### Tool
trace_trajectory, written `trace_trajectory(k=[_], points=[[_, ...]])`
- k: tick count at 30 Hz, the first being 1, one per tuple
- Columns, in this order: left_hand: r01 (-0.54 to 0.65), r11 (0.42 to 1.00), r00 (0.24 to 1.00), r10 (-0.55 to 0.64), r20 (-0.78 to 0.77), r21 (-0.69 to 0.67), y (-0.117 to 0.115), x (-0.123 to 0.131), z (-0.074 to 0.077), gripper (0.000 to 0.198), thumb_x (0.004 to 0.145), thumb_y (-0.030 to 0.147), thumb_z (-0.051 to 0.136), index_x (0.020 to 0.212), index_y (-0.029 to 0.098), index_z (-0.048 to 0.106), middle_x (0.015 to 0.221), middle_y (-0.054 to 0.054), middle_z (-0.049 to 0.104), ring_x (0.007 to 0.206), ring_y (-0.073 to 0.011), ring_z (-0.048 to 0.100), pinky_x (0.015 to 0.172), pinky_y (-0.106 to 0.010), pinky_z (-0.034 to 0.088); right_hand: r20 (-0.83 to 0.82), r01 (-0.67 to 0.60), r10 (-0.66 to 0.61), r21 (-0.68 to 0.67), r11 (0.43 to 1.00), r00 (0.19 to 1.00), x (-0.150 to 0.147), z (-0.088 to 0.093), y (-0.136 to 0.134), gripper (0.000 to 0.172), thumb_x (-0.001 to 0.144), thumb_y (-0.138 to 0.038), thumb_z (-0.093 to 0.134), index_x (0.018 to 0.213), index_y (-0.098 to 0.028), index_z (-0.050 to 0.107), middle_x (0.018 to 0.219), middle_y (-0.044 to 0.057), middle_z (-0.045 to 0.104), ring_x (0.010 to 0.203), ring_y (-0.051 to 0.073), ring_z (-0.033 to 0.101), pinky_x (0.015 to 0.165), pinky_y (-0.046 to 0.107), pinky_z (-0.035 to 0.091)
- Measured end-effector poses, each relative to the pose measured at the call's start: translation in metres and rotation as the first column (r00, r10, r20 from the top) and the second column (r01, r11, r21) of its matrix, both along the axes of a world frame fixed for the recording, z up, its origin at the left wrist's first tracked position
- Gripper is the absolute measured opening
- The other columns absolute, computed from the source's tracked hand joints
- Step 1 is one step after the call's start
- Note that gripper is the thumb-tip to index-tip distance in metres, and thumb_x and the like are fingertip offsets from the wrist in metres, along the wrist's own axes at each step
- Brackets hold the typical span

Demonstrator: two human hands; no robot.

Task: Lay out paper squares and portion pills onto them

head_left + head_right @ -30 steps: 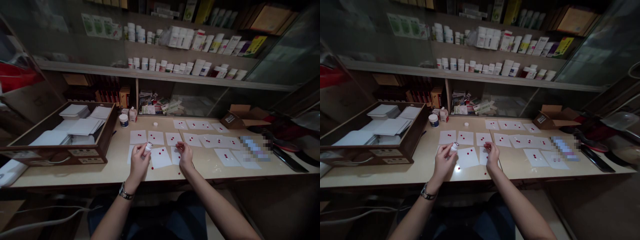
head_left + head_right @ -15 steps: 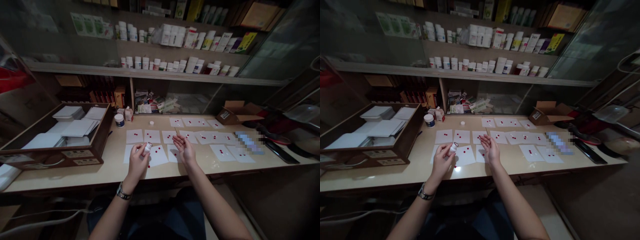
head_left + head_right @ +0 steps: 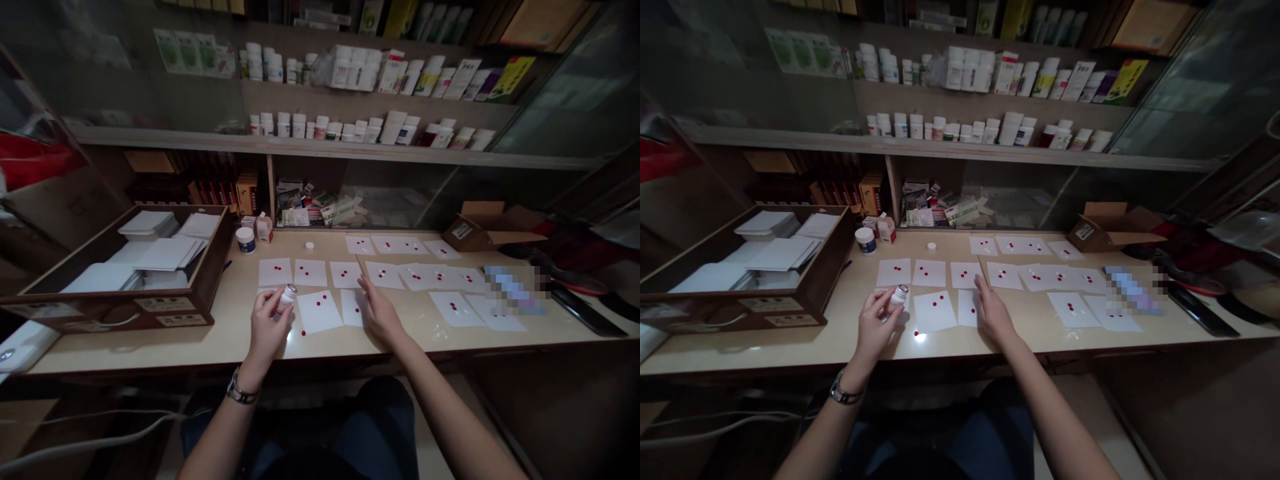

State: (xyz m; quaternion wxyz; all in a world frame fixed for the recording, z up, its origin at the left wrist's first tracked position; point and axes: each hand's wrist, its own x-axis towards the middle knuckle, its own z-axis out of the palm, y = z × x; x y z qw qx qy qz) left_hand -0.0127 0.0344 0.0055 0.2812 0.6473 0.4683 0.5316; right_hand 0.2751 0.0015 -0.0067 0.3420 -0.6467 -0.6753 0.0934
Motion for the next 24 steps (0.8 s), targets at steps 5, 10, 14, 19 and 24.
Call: trace_trajectory(k=[5, 10, 14, 19, 24], points=[[-0.026, 1.0, 1.0, 0.026, -0.006, -0.006, 0.002, -0.001, -0.001, 0.039, 0.079, 0.022, 0.064, 0.117, 0.022, 0.066, 0.104, -0.007, 0.056, 0.094, -0.0178, 0.059, 0.082, -0.03, 0.053, 0.313, -0.119, 0.179, -0.201, 0.972, 0.933, 0.009, -0.011, 0.0, 0.066, 0.086, -0.01, 0.03, 0.15, -0.021, 0.023, 0.149, 0.011, 0.039, 0.144, 0.029, 0.017, 0.111, 0.064, 0.019], [-0.057, 0.998, 0.997, 0.058, -0.043, 0.017, 0.003, -0.009, -0.001, 0.039, 0.08, 0.023, 0.064, 0.118, 0.022, 0.065, 0.104, -0.007, 0.056, 0.098, -0.019, 0.058, 0.087, -0.033, 0.051, 0.324, -0.119, 0.2, -0.253, 0.96, 0.925, 0.009, -0.015, 0.001, 0.063, 0.092, -0.019, 0.029, 0.152, -0.026, 0.012, 0.152, 0.009, 0.033, 0.145, 0.031, 0.013, 0.109, 0.069, 0.014], [-0.076, 0.997, 0.997, 0.076, -0.03, 0.008, 0.005, -0.012, 0.0, 0.039, 0.08, 0.024, 0.064, 0.119, 0.022, 0.064, 0.106, -0.007, 0.055, 0.098, -0.0189, 0.059, 0.088, -0.033, 0.051, 0.311, -0.104, 0.176, -0.234, 0.967, 0.934, 0.011, -0.018, 0.002, 0.061, 0.095, -0.021, 0.027, 0.152, -0.026, 0.006, 0.152, 0.011, 0.032, 0.145, 0.029, 0.013, 0.109, 0.068, 0.014], [-0.068, 0.998, 0.997, 0.068, -0.036, 0.015, 0.006, -0.007, 0.003, 0.039, 0.08, 0.023, 0.063, 0.119, 0.021, 0.065, 0.105, -0.007, 0.056, 0.098, -0.0187, 0.058, 0.089, -0.033, 0.05, 0.356, -0.095, 0.169, -0.217, 0.971, 0.919, 0.008, -0.013, 0.0, 0.065, 0.093, -0.015, 0.026, 0.152, -0.027, 0.003, 0.152, 0.01, 0.034, 0.145, 0.028, 0.011, 0.109, 0.069, 0.013], [-0.062, 0.998, 0.997, 0.063, -0.053, 0.024, 0.004, -0.005, 0.003, 0.038, 0.08, 0.022, 0.062, 0.119, 0.022, 0.065, 0.105, -0.007, 0.056, 0.098, -0.0184, 0.058, 0.088, -0.032, 0.05, 0.393, -0.098, 0.219, -0.306, 0.947, 0.893, 0.003, -0.004, -0.002, 0.058, 0.095, -0.026, 0.029, 0.151, -0.029, 0.013, 0.155, 0.007, 0.026, 0.145, 0.031, 0.008, 0.108, 0.07, 0.011]])
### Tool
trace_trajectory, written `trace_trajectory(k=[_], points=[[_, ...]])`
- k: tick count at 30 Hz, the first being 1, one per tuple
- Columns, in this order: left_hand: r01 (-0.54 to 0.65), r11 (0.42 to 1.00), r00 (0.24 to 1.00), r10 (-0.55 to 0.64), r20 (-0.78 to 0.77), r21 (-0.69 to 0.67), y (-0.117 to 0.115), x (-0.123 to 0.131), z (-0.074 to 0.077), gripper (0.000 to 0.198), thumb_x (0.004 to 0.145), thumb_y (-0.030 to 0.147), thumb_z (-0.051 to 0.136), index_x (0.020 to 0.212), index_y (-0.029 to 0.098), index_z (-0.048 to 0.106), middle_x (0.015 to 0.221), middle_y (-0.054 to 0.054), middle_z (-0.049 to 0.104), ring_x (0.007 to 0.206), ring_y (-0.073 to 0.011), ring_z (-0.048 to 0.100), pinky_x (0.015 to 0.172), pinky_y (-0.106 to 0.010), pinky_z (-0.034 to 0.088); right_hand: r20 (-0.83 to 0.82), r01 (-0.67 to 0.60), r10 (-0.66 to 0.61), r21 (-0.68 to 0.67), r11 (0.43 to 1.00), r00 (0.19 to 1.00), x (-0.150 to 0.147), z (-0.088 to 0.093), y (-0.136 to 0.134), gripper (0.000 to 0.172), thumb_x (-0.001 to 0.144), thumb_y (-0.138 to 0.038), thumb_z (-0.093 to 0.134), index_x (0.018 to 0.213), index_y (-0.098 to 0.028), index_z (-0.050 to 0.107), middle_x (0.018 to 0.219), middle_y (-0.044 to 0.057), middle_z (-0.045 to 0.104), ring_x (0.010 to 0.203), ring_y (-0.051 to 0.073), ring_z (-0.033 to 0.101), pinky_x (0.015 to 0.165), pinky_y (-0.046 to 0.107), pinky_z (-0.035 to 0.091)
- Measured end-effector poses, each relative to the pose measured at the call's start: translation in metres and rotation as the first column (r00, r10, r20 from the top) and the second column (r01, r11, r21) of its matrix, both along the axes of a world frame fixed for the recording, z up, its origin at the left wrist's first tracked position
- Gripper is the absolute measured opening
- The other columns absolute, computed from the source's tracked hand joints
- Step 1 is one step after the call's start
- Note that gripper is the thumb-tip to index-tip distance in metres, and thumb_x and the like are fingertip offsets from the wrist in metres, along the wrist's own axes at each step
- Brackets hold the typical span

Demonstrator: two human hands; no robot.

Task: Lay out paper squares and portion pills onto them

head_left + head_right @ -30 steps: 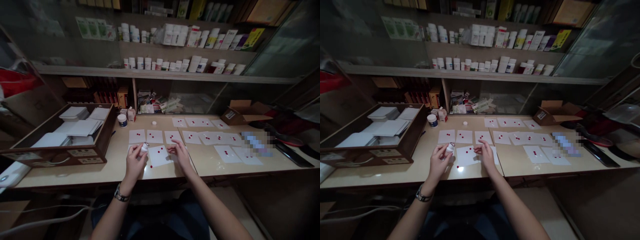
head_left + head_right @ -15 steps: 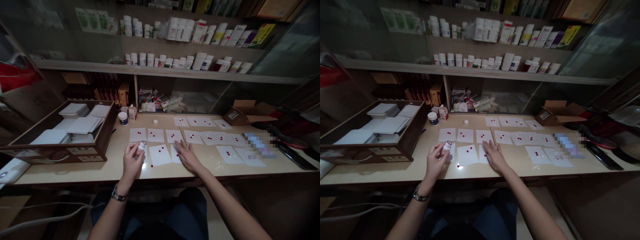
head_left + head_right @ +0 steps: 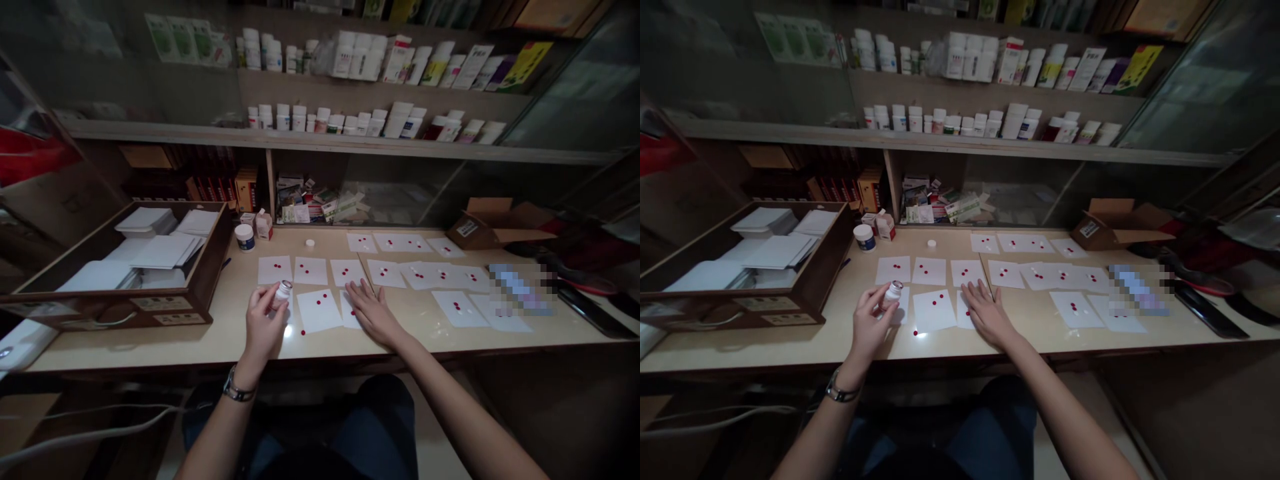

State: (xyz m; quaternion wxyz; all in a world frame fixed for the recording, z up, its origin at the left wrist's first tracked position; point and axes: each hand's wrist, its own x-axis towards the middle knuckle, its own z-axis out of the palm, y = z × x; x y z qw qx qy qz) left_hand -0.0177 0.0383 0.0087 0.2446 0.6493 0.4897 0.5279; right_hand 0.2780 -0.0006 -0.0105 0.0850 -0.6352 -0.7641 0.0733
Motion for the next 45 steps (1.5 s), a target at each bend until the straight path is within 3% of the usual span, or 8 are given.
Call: trace_trajectory(k=[7, 11, 21, 27, 31, 38, 42, 45], points=[[-0.016, 1.0, 1.0, 0.016, 0.018, -0.01, 0.002, -0.003, -0.001, 0.038, 0.079, 0.022, 0.063, 0.117, 0.022, 0.065, 0.103, -0.006, 0.056, 0.096, -0.0183, 0.059, 0.088, -0.033, 0.051, -0.008, 0.035, -0.035, -0.003, 0.999, 0.999, 0.0, -0.001, 0.002, 0.059, 0.098, -0.037, 0.023, 0.152, -0.023, 0.003, 0.155, 0.011, 0.025, 0.145, 0.031, 0.012, 0.108, 0.07, 0.013], [-0.019, 1.0, 1.0, 0.019, -0.004, 0.008, 0.001, -0.002, 0.001, 0.036, 0.079, 0.021, 0.062, 0.115, 0.02, 0.066, 0.103, -0.007, 0.057, 0.097, -0.0189, 0.059, 0.089, -0.035, 0.051, 0.034, 0.032, -0.032, 0.008, 0.999, 0.999, 0.001, -0.002, 0.002, 0.058, 0.098, -0.04, 0.024, 0.152, -0.022, 0.013, 0.157, 0.012, 0.013, 0.145, 0.032, 0.009, 0.107, 0.071, 0.012], [-0.012, 0.999, 1.0, 0.012, 0.006, -0.03, 0.0, -0.006, -0.003, 0.031, 0.079, 0.02, 0.062, 0.11, 0.02, 0.064, 0.106, -0.008, 0.058, 0.1, -0.0207, 0.059, 0.08, -0.032, 0.056, 0.011, -0.018, 0.017, 0.025, 1.0, 1.0, 0.002, -0.004, 0.002, 0.062, 0.097, -0.037, 0.027, 0.152, -0.024, 0.001, 0.154, 0.012, 0.026, 0.144, 0.032, 0.014, 0.107, 0.071, 0.012], [-0.04, 0.999, 0.999, 0.04, 0.019, 0.001, 0.001, -0.007, -0.003, 0.031, 0.08, 0.023, 0.063, 0.111, 0.02, 0.063, 0.106, -0.008, 0.057, 0.098, -0.0203, 0.06, 0.079, -0.033, 0.056, -0.067, 0.004, 0.002, 0.093, 0.996, 0.998, 0.004, -0.003, 0.005, 0.062, 0.095, -0.023, 0.025, 0.152, -0.021, -0.001, 0.152, 0.016, 0.031, 0.143, 0.028, 0.023, 0.11, 0.068, 0.01], [-0.049, 0.999, 0.997, 0.05, 0.056, -0.019, 0.001, -0.011, -0.004, 0.034, 0.08, 0.026, 0.063, 0.113, 0.019, 0.061, 0.108, -0.009, 0.057, 0.099, -0.0208, 0.06, 0.078, -0.034, 0.057, -0.092, -0.034, 0.046, 0.129, 0.991, 0.995, 0.007, -0.007, 0.008, 0.074, 0.085, -0.008, 0.028, 0.152, -0.022, 0.001, 0.152, 0.013, 0.031, 0.143, 0.025, 0.024, 0.111, 0.066, 0.012], [-0.129, 0.991, 0.991, 0.13, 0.023, -0.018, 0.002, -0.018, -0.007, 0.036, 0.085, 0.031, 0.057, 0.118, 0.018, 0.06, 0.106, -0.01, 0.056, 0.095, -0.019, 0.06, 0.08, -0.031, 0.054, -0.16, -0.026, 0.046, 0.126, 0.992, 0.986, 0.006, -0.002, 0.008, 0.066, 0.085, -0.017, 0.034, 0.15, -0.023, 0.023, 0.15, 0.009, 0.038, 0.143, 0.028, 0.024, 0.112, 0.064, 0.015], [-0.169, 0.985, 0.984, 0.17, 0.06, -0.019, 0.003, -0.02, -0.008, 0.038, 0.086, 0.033, 0.057, 0.12, 0.017, 0.059, 0.108, -0.01, 0.056, 0.096, -0.0188, 0.06, 0.082, -0.03, 0.053, -0.222, 0.07, -0.003, 0.294, 0.953, 0.975, 0.001, 0.017, 0.008, 0.052, 0.087, -0.019, 0.036, 0.137, -0.024, 0.047, 0.133, 0.01, 0.057, 0.128, 0.029, 0.045, 0.108, 0.058, 0.027], [-0.15, 0.988, 0.979, 0.153, 0.133, -0.033, 0.003, -0.022, -0.011, 0.039, 0.086, 0.034, 0.057, 0.121, 0.017, 0.057, 0.113, -0.011, 0.055, 0.099, -0.0185, 0.06, 0.084, -0.029, 0.053, -0.19, -0.006, 0.074, 0.333, 0.943, 0.979, -0.022, 0.032, 0.005, 0.034, 0.087, -0.018, 0.043, 0.111, -0.021, 0.066, 0.107, 0.011, 0.067, 0.102, 0.027, 0.057, 0.094, 0.048, 0.042]])
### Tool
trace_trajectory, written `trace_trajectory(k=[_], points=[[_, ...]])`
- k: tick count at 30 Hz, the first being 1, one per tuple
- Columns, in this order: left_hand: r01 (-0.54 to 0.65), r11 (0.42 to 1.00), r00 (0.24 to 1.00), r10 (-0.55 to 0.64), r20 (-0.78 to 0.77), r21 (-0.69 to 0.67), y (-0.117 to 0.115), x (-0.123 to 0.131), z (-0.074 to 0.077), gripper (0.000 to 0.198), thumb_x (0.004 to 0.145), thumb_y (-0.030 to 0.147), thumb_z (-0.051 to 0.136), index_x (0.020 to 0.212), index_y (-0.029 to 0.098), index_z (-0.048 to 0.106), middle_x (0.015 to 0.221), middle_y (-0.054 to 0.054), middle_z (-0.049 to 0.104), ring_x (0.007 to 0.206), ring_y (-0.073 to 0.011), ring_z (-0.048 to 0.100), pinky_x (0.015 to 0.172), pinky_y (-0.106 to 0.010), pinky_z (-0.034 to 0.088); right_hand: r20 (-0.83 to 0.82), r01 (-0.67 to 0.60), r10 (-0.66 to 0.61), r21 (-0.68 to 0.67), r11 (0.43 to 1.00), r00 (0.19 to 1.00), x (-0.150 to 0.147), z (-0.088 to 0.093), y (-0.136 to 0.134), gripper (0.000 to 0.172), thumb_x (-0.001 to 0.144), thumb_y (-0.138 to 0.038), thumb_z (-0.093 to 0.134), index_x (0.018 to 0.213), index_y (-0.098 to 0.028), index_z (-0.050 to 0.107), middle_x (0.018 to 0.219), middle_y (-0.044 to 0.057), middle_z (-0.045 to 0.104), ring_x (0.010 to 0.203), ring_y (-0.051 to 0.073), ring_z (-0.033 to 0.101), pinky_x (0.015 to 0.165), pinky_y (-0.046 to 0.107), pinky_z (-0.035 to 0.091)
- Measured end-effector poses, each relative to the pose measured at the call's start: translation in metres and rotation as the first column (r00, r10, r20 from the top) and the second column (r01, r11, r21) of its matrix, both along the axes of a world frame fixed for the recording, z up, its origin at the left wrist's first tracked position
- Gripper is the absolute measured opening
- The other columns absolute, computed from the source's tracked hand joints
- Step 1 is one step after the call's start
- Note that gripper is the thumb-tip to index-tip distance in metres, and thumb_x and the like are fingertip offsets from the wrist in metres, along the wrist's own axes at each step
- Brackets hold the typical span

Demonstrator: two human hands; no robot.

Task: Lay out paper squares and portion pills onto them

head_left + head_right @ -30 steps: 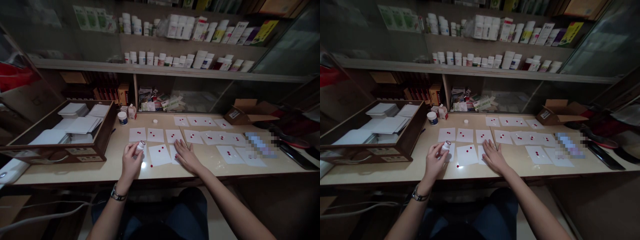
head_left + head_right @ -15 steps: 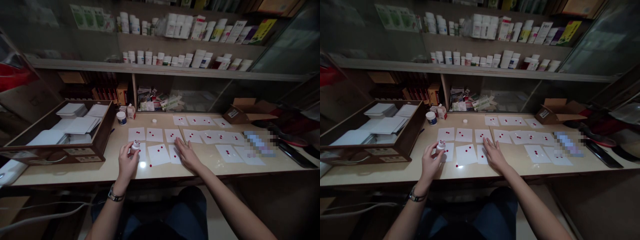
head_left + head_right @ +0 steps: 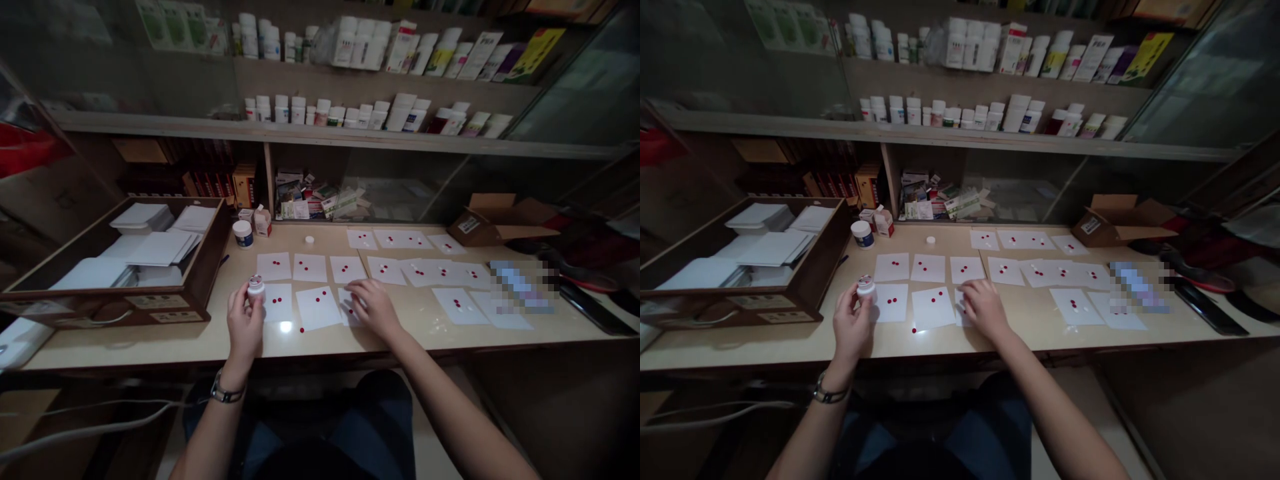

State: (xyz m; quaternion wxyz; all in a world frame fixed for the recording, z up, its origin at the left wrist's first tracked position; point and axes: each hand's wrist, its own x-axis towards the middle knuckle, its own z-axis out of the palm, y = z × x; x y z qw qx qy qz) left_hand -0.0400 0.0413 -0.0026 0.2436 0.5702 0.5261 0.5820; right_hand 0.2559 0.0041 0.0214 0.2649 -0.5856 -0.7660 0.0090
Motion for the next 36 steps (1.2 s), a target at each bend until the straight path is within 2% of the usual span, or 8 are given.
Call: trace_trajectory(k=[4, 9, 15, 18, 23, 25, 29, 36], points=[[0.043, 0.999, 0.997, -0.043, 0.06, -0.004, -0.002, -0.002, -0.004, 0.039, 0.085, 0.032, 0.06, 0.121, 0.017, 0.057, 0.116, -0.011, 0.055, 0.102, -0.0187, 0.061, 0.088, -0.031, 0.052, 0.028, -0.147, 0.148, -0.054, 0.988, 0.989, -0.052, 0.003, -0.007, 0.018, 0.088, -0.021, 0.052, 0.094, -0.02, 0.069, 0.088, 0.008, 0.064, 0.084, 0.022, 0.055, 0.078, 0.038, 0.045], [0.05, 0.998, 0.995, -0.047, -0.089, 0.036, -0.009, -0.001, -0.005, 0.034, 0.083, 0.028, 0.062, 0.115, 0.018, 0.061, 0.108, -0.01, 0.059, 0.1, -0.0208, 0.06, 0.089, -0.036, 0.051, 0.028, -0.178, 0.182, -0.123, 0.976, 0.983, -0.098, -0.01, -0.012, 0.012, 0.085, -0.028, 0.062, 0.084, -0.021, 0.072, 0.081, 0.006, 0.061, 0.079, 0.02, 0.054, 0.072, 0.033, 0.044], [0.125, 0.991, 0.982, -0.116, -0.146, 0.048, -0.026, 0.005, -0.001, 0.033, 0.083, 0.025, 0.06, 0.115, 0.02, 0.061, 0.108, -0.009, 0.06, 0.102, -0.0211, 0.059, 0.089, -0.035, 0.051, 0.003, -0.132, 0.134, -0.154, 0.979, 0.991, -0.103, -0.019, -0.014, 0.009, 0.084, -0.025, 0.063, 0.079, -0.021, 0.069, 0.078, 0.005, 0.062, 0.078, 0.02, 0.056, 0.069, 0.031, 0.045], [0.153, 0.988, 0.979, -0.146, -0.141, 0.036, -0.033, 0.008, -0.001, 0.032, 0.083, 0.024, 0.06, 0.115, 0.021, 0.061, 0.108, -0.009, 0.06, 0.102, -0.0209, 0.06, 0.084, -0.032, 0.053, -0.106, -0.149, 0.135, -0.14, 0.979, 0.985, -0.103, -0.017, -0.014, 0.007, 0.084, -0.023, 0.063, 0.078, -0.021, 0.067, 0.076, 0.004, 0.062, 0.077, 0.019, 0.057, 0.067, 0.03, 0.046], [0.206, 0.977, 0.972, -0.199, -0.127, 0.044, -0.039, 0.014, -0.004, 0.031, 0.083, 0.021, 0.06, 0.114, 0.022, 0.061, 0.108, -0.009, 0.06, 0.1, -0.0198, 0.061, 0.08, -0.03, 0.055, -0.51, -0.09, 0.075, -0.005, 0.996, 0.857, -0.109, 0.011, -0.008, 0.01, 0.084, -0.026, 0.063, 0.076, -0.022, 0.066, 0.073, 0.002, 0.062, 0.073, 0.017, 0.058, 0.066, 0.029, 0.046], [0.223, 0.974, 0.968, -0.215, -0.126, 0.05, -0.042, 0.016, -0.004, 0.031, 0.083, 0.02, 0.06, 0.114, 0.022, 0.061, 0.107, -0.008, 0.06, 0.1, -0.0197, 0.061, 0.081, -0.031, 0.055, -0.586, -0.095, 0.105, 0.049, 0.994, 0.804, -0.115, 0.025, -0.004, 0.008, 0.083, -0.028, 0.065, 0.077, -0.022, 0.068, 0.077, 0.002, 0.062, 0.077, 0.018, 0.059, 0.07, 0.03, 0.047], [0.232, 0.97, 0.967, -0.222, -0.129, 0.069, -0.046, 0.018, -0.002, 0.031, 0.083, 0.018, 0.059, 0.113, 0.022, 0.062, 0.105, -0.008, 0.061, 0.099, -0.02, 0.062, 0.084, -0.033, 0.054, -0.566, -0.135, 0.17, 0.102, 0.985, 0.807, -0.128, 0.037, 0.003, 0.005, 0.08, -0.025, 0.067, 0.077, -0.022, 0.07, 0.081, 0.003, 0.06, 0.082, 0.019, 0.059, 0.076, 0.033, 0.047], [0.235, 0.968, 0.966, -0.222, -0.135, 0.088, -0.05, 0.019, -0.003, 0.031, 0.084, 0.017, 0.059, 0.114, 0.021, 0.061, 0.106, -0.008, 0.062, 0.1, -0.02, 0.061, 0.086, -0.034, 0.053, -0.576, -0.184, 0.178, 0.047, 0.982, 0.798, -0.132, 0.027, -0.003, 0.012, 0.084, -0.025, 0.061, 0.085, -0.023, 0.073, 0.081, 0.004, 0.065, 0.08, 0.019, 0.062, 0.074, 0.032, 0.049]])
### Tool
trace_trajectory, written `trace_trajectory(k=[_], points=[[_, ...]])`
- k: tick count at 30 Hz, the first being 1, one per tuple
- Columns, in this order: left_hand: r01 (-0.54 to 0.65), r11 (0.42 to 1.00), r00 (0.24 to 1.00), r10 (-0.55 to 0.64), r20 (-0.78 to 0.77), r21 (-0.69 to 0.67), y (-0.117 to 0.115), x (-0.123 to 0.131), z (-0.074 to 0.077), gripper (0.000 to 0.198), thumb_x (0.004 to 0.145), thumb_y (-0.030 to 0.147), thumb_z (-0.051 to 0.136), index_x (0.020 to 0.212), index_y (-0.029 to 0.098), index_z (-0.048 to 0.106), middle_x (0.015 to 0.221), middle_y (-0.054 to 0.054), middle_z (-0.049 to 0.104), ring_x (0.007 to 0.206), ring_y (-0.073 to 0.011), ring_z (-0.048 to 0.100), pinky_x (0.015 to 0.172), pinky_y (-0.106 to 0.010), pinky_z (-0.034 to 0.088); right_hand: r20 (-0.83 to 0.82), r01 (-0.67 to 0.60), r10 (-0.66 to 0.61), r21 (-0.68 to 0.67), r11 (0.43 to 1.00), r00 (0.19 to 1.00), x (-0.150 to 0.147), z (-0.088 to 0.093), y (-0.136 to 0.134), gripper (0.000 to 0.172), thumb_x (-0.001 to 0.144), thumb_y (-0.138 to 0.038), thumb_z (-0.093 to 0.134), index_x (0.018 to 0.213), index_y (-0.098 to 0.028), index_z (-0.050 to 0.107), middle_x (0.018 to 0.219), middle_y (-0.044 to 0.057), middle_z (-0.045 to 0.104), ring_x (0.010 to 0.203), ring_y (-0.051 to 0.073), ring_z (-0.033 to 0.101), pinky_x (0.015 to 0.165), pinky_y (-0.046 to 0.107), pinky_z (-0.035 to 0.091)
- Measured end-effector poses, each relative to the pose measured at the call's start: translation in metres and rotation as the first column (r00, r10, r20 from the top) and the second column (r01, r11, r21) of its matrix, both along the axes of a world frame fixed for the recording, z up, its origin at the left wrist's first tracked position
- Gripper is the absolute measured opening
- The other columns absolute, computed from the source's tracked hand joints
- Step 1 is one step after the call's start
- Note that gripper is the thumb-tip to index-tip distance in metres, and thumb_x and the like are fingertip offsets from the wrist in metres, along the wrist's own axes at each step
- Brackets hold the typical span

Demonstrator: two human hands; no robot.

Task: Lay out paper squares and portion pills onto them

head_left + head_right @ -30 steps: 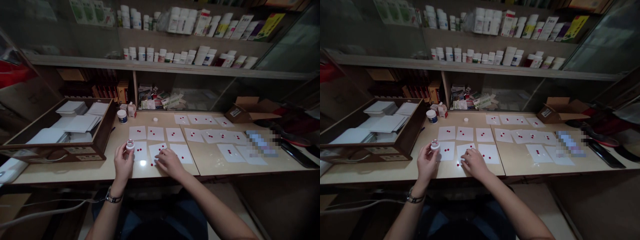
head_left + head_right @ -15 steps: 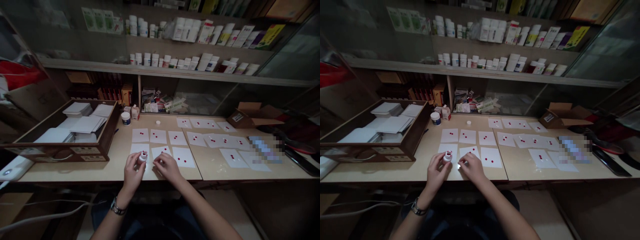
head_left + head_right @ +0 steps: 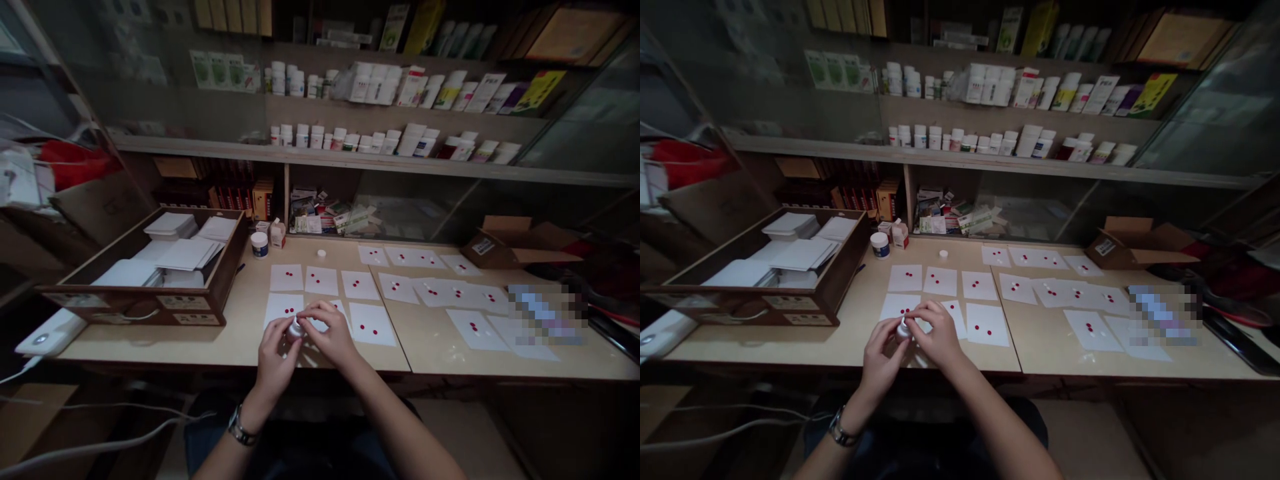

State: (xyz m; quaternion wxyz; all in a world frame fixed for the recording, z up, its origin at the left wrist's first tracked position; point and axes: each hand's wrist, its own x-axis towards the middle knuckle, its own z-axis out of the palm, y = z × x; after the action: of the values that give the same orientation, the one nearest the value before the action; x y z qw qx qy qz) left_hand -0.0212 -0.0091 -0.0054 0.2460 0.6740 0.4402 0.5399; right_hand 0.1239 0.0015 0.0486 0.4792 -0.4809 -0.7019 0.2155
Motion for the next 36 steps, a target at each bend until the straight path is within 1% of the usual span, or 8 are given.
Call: trace_trajectory(k=[5, 9, 13, 18, 24, 28, 31, 36], points=[[-0.036, 0.999, 0.999, 0.036, -0.009, 0.025, 0.002, -0.006, 0.004, 0.032, 0.084, 0.019, 0.06, 0.115, 0.02, 0.06, 0.108, -0.009, 0.061, 0.101, -0.0199, 0.06, 0.088, -0.035, 0.051, 0.09, 0.011, -0.011, 0.003, 1.0, 0.996, 0.012, 0.009, 0.014, 0.016, 0.087, -0.027, 0.057, 0.091, -0.021, 0.071, 0.085, 0.005, 0.068, 0.079, 0.017, 0.063, 0.072, 0.028, 0.048], [-0.064, 0.998, 0.998, 0.064, -0.029, 0.014, 0.007, -0.018, 0.007, 0.032, 0.083, 0.02, 0.06, 0.114, 0.019, 0.061, 0.107, -0.01, 0.061, 0.101, -0.0209, 0.06, 0.088, -0.035, 0.051, 0.456, 0.216, -0.161, -0.07, 0.974, 0.875, 0.032, 0.026, 0.084, 0.018, 0.086, -0.027, 0.056, 0.092, -0.019, 0.071, 0.09, 0.006, 0.07, 0.078, 0.018, 0.063, 0.073, 0.029, 0.047], [-0.076, 0.996, 0.997, 0.075, -0.013, -0.041, 0.009, -0.023, 0.007, 0.03, 0.083, 0.021, 0.059, 0.113, 0.018, 0.061, 0.108, -0.011, 0.06, 0.101, -0.0212, 0.06, 0.086, -0.034, 0.052, 0.72, 0.506, -0.213, -0.216, 0.835, 0.66, 0.046, 0.03, 0.162, 0.033, 0.087, -0.025, 0.053, 0.118, -0.019, 0.063, 0.125, 0.013, 0.061, 0.106, 0.024, 0.061, 0.084, 0.03, 0.046], [-0.055, 0.996, 0.998, 0.056, 0.012, -0.068, 0.011, -0.024, 0.006, 0.03, 0.084, 0.02, 0.057, 0.113, 0.019, 0.061, 0.109, -0.011, 0.06, 0.103, -0.0215, 0.06, 0.086, -0.034, 0.052, 0.756, 0.54, -0.158, -0.288, 0.791, 0.635, 0.048, 0.015, 0.197, 0.03, 0.084, -0.019, 0.055, 0.111, -0.012, 0.067, 0.116, 0.02, 0.066, 0.105, 0.029, 0.064, 0.083, 0.033, 0.048], [-0.039, 0.994, 0.997, 0.046, 0.064, -0.107, 0.019, -0.026, 0.009, 0.03, 0.083, 0.02, 0.057, 0.113, 0.019, 0.062, 0.109, -0.011, 0.059, 0.103, -0.0217, 0.06, 0.086, -0.034, 0.052, 0.712, 0.466, -0.16, -0.257, 0.847, 0.684, 0.041, 0.02, 0.183, 0.034, 0.084, -0.019, 0.054, 0.117, -0.015, 0.063, 0.121, 0.016, 0.065, 0.109, 0.026, 0.062, 0.087, 0.031, 0.047], [-0.038, 0.992, 0.995, 0.049, 0.093, -0.117, 0.024, -0.027, 0.007, 0.031, 0.082, 0.019, 0.058, 0.113, 0.019, 0.062, 0.108, -0.01, 0.059, 0.098, -0.0206, 0.061, 0.081, -0.032, 0.053, 0.383, -0.015, 0.131, -0.291, 0.956, 0.915, 0.028, 0.044, 0.132, 0.034, 0.084, -0.03, 0.06, 0.116, -0.017, 0.063, 0.112, 0.01, 0.069, 0.096, 0.02, 0.065, 0.08, 0.028, 0.05], [-0.018, 0.992, 0.994, 0.032, 0.105, -0.127, 0.025, -0.025, 0.004, 0.032, 0.083, 0.02, 0.058, 0.115, 0.02, 0.061, 0.109, -0.01, 0.059, 0.099, -0.0207, 0.061, 0.08, -0.032, 0.054, 0.239, -0.331, 0.397, -0.272, 0.903, 0.886, 0.021, 0.059, 0.083, 0.031, 0.082, -0.035, 0.064, 0.109, -0.019, 0.067, 0.103, 0.008, 0.07, 0.087, 0.019, 0.065, 0.076, 0.03, 0.05], [-0.008, 0.992, 0.99, 0.026, 0.139, -0.128, 0.018, -0.014, 0.004, 0.031, 0.081, 0.02, 0.061, 0.113, 0.021, 0.063, 0.108, -0.009, 0.06, 0.102, -0.0213, 0.06, 0.085, -0.034, 0.052, 0.325, -0.39, 0.432, -0.189, 0.901, 0.841, 0.019, 0.06, 0.042, 0.027, 0.087, -0.031, 0.06, 0.111, -0.021, 0.068, 0.106, 0.009, 0.069, 0.093, 0.019, 0.063, 0.087, 0.033, 0.046]])
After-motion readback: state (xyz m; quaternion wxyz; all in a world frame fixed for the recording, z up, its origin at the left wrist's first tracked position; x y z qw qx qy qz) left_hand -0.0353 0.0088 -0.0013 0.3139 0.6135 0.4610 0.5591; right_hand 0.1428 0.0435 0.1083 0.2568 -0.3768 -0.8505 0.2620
